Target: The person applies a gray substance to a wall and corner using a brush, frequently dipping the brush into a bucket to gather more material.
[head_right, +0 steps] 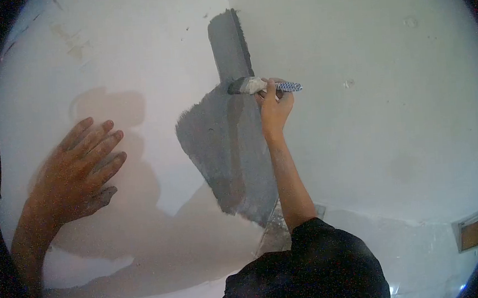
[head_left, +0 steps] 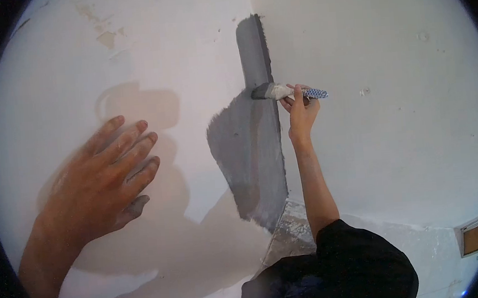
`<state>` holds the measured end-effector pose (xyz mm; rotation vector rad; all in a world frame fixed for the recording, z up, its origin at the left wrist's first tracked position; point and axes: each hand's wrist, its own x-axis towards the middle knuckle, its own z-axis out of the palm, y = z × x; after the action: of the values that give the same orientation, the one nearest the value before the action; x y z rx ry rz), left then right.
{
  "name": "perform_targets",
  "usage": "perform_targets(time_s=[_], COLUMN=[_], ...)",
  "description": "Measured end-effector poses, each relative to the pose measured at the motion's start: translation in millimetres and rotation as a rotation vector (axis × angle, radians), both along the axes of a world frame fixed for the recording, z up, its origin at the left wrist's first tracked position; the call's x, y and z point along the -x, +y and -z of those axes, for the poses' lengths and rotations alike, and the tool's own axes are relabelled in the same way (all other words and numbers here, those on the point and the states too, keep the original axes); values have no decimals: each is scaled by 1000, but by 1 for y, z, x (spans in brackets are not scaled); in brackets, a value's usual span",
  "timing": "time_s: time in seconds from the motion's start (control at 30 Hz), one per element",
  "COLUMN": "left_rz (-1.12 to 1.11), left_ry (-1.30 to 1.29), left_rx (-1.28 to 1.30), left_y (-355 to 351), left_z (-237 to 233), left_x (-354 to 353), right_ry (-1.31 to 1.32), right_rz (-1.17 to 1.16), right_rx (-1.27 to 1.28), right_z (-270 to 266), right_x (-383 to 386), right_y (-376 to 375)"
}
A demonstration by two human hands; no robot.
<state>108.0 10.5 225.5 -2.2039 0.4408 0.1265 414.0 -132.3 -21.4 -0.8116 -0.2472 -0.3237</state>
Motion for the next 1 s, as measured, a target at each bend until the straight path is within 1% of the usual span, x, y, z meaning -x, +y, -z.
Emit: perform_targets(time_s=[0.1,0.2,0.3,0.33,0.47,0.53,0.63,0.73,0.83,0.87,0.97,1.0], left_rz=[13,24,34,37,59,70,67,64,73,69,66,65], left_ry=[4,5,11,14,16,9,16,19,21,22,25,25], left_rx=[13,13,3,-1,-8,5,28,28,13,12,7,8], left_y=[0,0,1,1,3,3,4,3,7,6,4,4], left_z=[1,-1,-2,-2,-2,-2,-3,-3,-2,-2,-2,-2], left_x=[0,0,0,1,3,5,4,5,3,4,3,4], right_ry=[54,83,-6,-58,-127,-132,-251,-193,-172,-134,-185,-201], right_rz=[39,69,110,145,215,236,375,310,466,417,510,493], right_rx=[-90,-254,-246,-221,-93,-37,7,-176,220,208,284,229], right_z=[-2,-34,-74,-85,-127,-141,-151,-142,-111,-113,-138,-143], right_x=[-1,-10,-22,-28,-41,-42,-59,-31,-48,-51,-65,-67], right_y=[4,2,5,7,16,21,27,11,19,24,35,32])
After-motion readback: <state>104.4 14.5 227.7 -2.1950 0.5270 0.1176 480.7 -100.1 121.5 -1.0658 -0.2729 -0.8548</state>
